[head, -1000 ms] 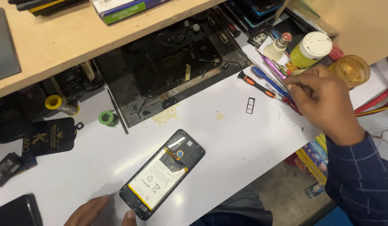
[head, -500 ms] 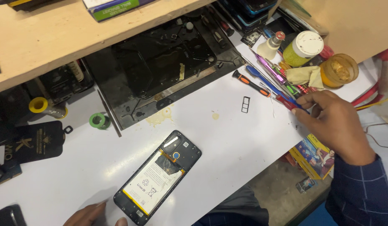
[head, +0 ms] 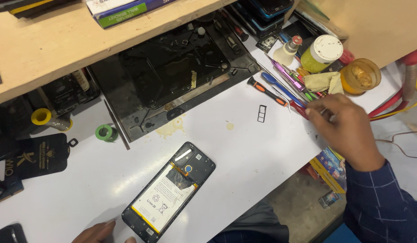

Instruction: The person pries open the back cover of a blue smartphone using a pry tool, removes the back panel and a small internal frame, then uses a screwdriver to unscrew components from the exposed battery compartment on the workbench.

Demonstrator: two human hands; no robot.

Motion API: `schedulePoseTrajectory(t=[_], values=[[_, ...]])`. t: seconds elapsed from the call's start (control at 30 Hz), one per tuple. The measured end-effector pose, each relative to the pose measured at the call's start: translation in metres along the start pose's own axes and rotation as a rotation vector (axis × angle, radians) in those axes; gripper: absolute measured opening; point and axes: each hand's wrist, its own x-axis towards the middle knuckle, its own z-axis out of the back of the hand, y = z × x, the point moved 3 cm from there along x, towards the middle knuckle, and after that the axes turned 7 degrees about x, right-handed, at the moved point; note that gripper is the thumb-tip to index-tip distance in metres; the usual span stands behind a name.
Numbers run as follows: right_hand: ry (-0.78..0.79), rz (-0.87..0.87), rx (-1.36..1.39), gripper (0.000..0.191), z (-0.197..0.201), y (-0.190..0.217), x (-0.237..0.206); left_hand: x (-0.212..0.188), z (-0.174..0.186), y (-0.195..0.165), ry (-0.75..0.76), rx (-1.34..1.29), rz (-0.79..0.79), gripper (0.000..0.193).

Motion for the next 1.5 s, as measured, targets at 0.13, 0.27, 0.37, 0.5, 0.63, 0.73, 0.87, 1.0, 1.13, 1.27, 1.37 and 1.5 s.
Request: schedulePoseTrajectory(t=[0.13,0.27,0.37,0.5,0.63,0.73,0.87,1.0,1.13,1.27,1.37,1.5], values=[[-0.073,0.004,-0.001,0.022,0.002,-0.009,0.018,-0.006,0.011,-0.010,-0.137,-0.025,-0.013,0.072],[-0.044,0.152,-0.129,0.022,-0.011,-0.016,0.042,-0.050,0.036,-0.063,-0.610,-0.170,-0.043,0.053],[-0.028,0.227,-0.233,0.020,-0.026,-0.019,0.050,-0.082,0.054,-0.109,-0.852,-0.444,-0.004,0.044],[-0.063,0.201,-0.145,0.022,-0.037,-0.021,0.055,-0.091,0.091,-0.138,-0.812,-0.518,0.028,0.048],[-0.089,0.178,-0.082,0.022,-0.044,-0.012,0.051,-0.090,0.114,-0.155,-0.774,-0.545,-0.018,0.049],[-0.114,0.136,0.019,0.022,-0.043,-0.002,0.034,-0.089,0.123,-0.162,-0.734,-0.552,-0.043,0.054],[-0.084,0.042,0.195,0.022,-0.040,0.016,0.000,-0.088,0.137,-0.171,-0.721,-0.422,-0.150,0.068],[0.050,0.004,0.359,0.023,-0.033,0.050,-0.027,-0.075,0.144,-0.185,-0.603,-0.266,-0.285,0.091],[0.143,0.191,0.633,0.023,-0.030,0.105,-0.038,-0.063,0.142,-0.196,-0.526,-0.181,-0.308,0.100],[0.153,0.214,0.537,0.011,-0.025,0.142,-0.037,-0.062,0.139,-0.196,-0.484,-0.186,-0.289,0.098],[0.139,0.246,0.683,0.020,-0.026,0.154,-0.035,-0.062,0.139,-0.190,-0.499,-0.184,-0.292,0.096],[0.186,0.294,0.720,0.025,-0.032,0.156,-0.033,-0.061,0.135,-0.186,-0.486,-0.204,-0.286,0.097]])
